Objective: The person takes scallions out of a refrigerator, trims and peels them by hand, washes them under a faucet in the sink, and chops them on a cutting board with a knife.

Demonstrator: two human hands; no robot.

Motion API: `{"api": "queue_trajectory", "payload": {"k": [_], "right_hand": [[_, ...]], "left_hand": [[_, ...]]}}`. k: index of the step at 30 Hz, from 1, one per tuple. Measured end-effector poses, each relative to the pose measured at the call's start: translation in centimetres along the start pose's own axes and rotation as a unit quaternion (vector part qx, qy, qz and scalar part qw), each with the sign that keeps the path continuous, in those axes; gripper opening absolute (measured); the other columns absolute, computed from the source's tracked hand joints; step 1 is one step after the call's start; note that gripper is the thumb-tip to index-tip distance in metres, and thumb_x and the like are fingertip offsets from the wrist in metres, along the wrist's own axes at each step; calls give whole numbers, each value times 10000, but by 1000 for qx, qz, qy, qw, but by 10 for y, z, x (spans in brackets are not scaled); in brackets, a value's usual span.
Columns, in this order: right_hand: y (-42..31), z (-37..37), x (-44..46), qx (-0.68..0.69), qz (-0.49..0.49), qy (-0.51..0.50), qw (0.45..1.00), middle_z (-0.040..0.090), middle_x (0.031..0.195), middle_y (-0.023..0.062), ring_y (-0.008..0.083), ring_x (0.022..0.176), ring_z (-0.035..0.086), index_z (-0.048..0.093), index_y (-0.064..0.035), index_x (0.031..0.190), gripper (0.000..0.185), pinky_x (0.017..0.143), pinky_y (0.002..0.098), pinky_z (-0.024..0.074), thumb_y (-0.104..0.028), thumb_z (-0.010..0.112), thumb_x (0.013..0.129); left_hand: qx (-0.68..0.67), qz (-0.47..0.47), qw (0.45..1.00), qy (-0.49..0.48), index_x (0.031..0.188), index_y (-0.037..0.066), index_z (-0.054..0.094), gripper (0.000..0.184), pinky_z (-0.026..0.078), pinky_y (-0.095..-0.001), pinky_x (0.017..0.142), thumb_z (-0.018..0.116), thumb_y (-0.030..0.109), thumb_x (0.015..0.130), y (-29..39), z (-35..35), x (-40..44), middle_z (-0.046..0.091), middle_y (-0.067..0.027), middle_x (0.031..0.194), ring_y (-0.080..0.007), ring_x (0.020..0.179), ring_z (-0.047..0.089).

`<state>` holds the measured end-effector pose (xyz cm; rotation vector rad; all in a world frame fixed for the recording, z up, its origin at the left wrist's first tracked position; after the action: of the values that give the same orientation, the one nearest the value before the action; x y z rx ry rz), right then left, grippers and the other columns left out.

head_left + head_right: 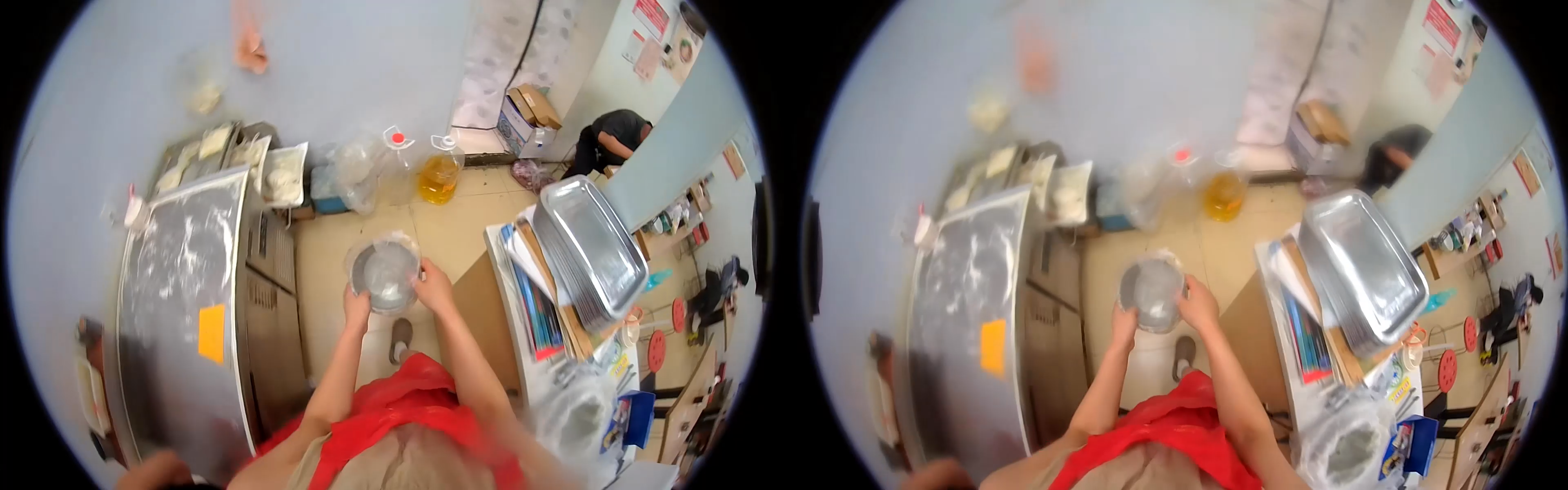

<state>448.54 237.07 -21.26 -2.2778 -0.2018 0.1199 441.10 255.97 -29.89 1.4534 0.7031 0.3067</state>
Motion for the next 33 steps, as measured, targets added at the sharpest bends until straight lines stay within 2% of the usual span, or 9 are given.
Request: {"api": "queue_trajectory", "payload": {"k": [11, 14, 17, 19, 21, 22, 25, 28, 33], "right_hand": [[13, 52, 445, 113, 50, -29, 992, 651, 1046, 206, 399, 993, 605, 629, -102, 1099, 334, 833, 472, 482, -244, 583, 801], [7, 86, 546, 100, 40, -13, 994, 646, 1041, 217, 407, 986, 601, 621, -79, 1083, 328, 820, 477, 477, -234, 589, 796], [19, 69, 628, 135, 30, 22, 990, 641, 1024, 230, 416, 966, 599, 617, -62, 1042, 297, 802, 478, 478, -221, 587, 793], [43, 39, 682, 145, 20, 24, 989, 639, 1007, 234, 419, 945, 600, 615, -61, 1033, 288, 790, 474, 480, -216, 586, 792], [72, -12, 743, 126, 1, 16, 992, 640, 989, 233, 419, 919, 603, 612, -67, 1048, 299, 778, 467, 482, -217, 589, 790], [77, -28, 761, 115, 17, 21, 993, 641, 979, 232, 418, 905, 606, 613, -64, 1049, 303, 772, 463, 482, -219, 594, 789], [93, -83, 817, 80, 55, 40, 994, 646, 966, 224, 408, 875, 615, 617, -60, 1063, 315, 759, 454, 482, -222, 601, 793], [139, -138, 852, 74, 82, 76, 991, 653, 970, 215, 388, 872, 626, 615, -63, 1103, 328, 754, 443, 486, -224, 586, 818], [228, -258, 861, 226, 202, 208, 930, 665, 981, 191, 343, 936, 630, 620, -90, 1163, 356, 797, 435, 490, -290, 578, 871]], "left_hand": [[159, 255, 948, 104, 977, -12, 552, 261, 427, -311, 751, 709, 131, 825, 188, 147, 354, 530, -65, 851, -181, 821, 489], [250, 282, 926, 0, 977, -9, 564, 234, 437, -312, 772, 686, 147, 852, 231, 151, 439, 557, -54, 844, -177, 843, 510], [361, 522, 734, -243, 1004, 17, 563, 210, 449, -313, 782, 631, 191, 908, 282, 235, 479, 568, -40, 830, -159, 848, 529], [120, 304, 934, -144, 1043, 49, 556, 202, 453, -305, 786, 589, 218, 938, 272, 271, 560, 562, -26, 834, -142, 843, 531], [-21, 177, 984, 2, 1128, 95, 526, 220, 462, -283, 736, 539, 252, 974, 264, 314, 641, 554, -11, 889, -119, 839, 527], [-5, 122, 989, -82, 1138, 95, 522, 231, 461, -280, 715, 543, 254, 972, 267, 347, 673, 549, -16, 917, -120, 834, 524], [13, -152, 930, -334, 1196, 89, 490, 300, 463, -270, 644, 566, 249, 953, 256, 444, 746, 525, -39, 1041, -133, 845, 536], [85, -198, 843, -494, 1265, 101, 439, 411, 484, -320, 690, 594, 260, 919, 259, 574, 759, 522, -49, 1114, -179, 954, 551], [125, -301, 776, -540, 1377, 126, 329, 612, 472, -480, 802, 613, 207, 841, 233, 761, 750, 487, -67, 1269, -270, 1134, 505]]}}
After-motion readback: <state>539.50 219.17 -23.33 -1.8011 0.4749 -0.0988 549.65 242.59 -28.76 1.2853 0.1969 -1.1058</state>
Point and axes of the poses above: each hand's wrist, its own x-axis towards the middle knuckle, its own z-axis out of the palm, y = z × x, the point moved 5 cm from there along x, towards the middle knuckle
